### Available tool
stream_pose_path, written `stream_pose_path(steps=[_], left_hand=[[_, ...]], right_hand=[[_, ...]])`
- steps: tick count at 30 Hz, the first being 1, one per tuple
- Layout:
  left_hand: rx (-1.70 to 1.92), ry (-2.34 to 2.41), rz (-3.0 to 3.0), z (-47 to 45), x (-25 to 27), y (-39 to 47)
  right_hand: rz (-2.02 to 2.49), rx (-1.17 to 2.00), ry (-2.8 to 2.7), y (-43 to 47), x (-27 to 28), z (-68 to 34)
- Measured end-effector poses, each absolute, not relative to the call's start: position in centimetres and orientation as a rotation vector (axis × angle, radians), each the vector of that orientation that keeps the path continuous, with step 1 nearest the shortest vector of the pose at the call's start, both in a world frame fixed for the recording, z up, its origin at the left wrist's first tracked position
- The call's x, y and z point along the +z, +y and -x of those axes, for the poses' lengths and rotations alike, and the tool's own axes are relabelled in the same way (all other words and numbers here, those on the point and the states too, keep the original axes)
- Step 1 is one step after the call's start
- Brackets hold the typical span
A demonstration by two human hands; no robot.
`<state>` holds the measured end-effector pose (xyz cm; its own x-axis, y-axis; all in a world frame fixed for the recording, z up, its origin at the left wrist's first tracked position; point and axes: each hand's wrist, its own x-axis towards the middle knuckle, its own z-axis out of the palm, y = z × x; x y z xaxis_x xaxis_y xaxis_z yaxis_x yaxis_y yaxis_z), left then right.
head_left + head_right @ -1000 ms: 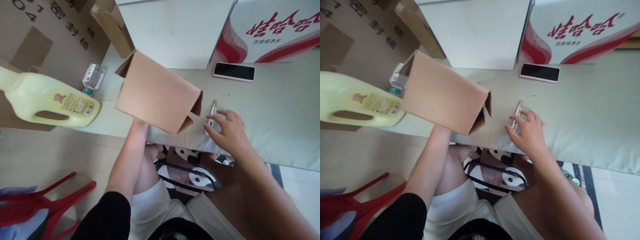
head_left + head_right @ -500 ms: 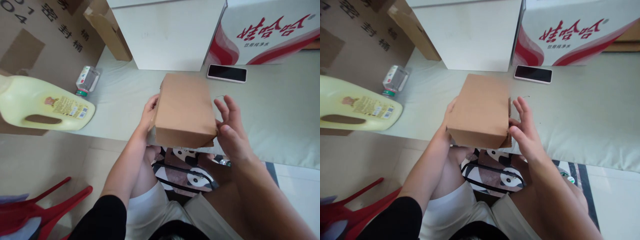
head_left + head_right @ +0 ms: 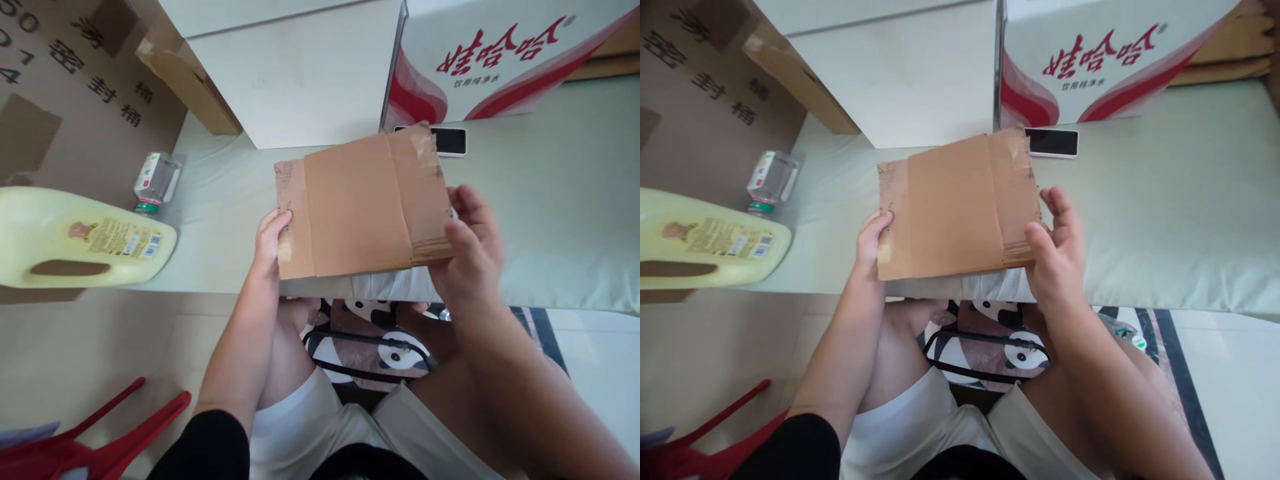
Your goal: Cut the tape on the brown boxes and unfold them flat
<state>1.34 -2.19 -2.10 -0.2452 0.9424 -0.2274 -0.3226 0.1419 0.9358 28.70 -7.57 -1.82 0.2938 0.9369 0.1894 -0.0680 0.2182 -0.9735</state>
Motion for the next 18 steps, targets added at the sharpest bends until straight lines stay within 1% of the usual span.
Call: stream_pose_path(steps=[3, 5, 8, 10, 12, 16, 18], left_hand=[[1.382, 1.277, -0.606, -1.0, -2.0, -1.8], [1.34, 1.278, -0.498, -0.9, -1.5, -1.7], [1.264, 1.225, -0.358, -0.8, -0.3, -2.2], [1.241, 1.199, -0.329, -0.7, 0.3, -2.6], [1.203, 1.203, -0.355, -0.6, 0.3, -2.9], [1.081, 1.27, -0.402, -0.2, -0.7, -2.9], [1.093, 1.32, -0.427, -0.2, -1.1, -2.8]], right_hand=[[0.992, 1.168, -1.115, -7.6, -2.1, -28.7], [1.051, 1.203, -1.316, -7.7, -2.0, -28.6], [1.171, 1.092, -1.622, -7.9, -1.7, -28.5], [1.174, 1.057, -1.711, -7.9, -1.7, -28.3], [1.203, 1.002, -1.703, -7.7, -1.6, -28.2], [1.453, 0.711, -1.529, -7.4, -1.3, -28.2], [1.537, 0.643, -1.405, -7.4, -1.0, -28.3]])
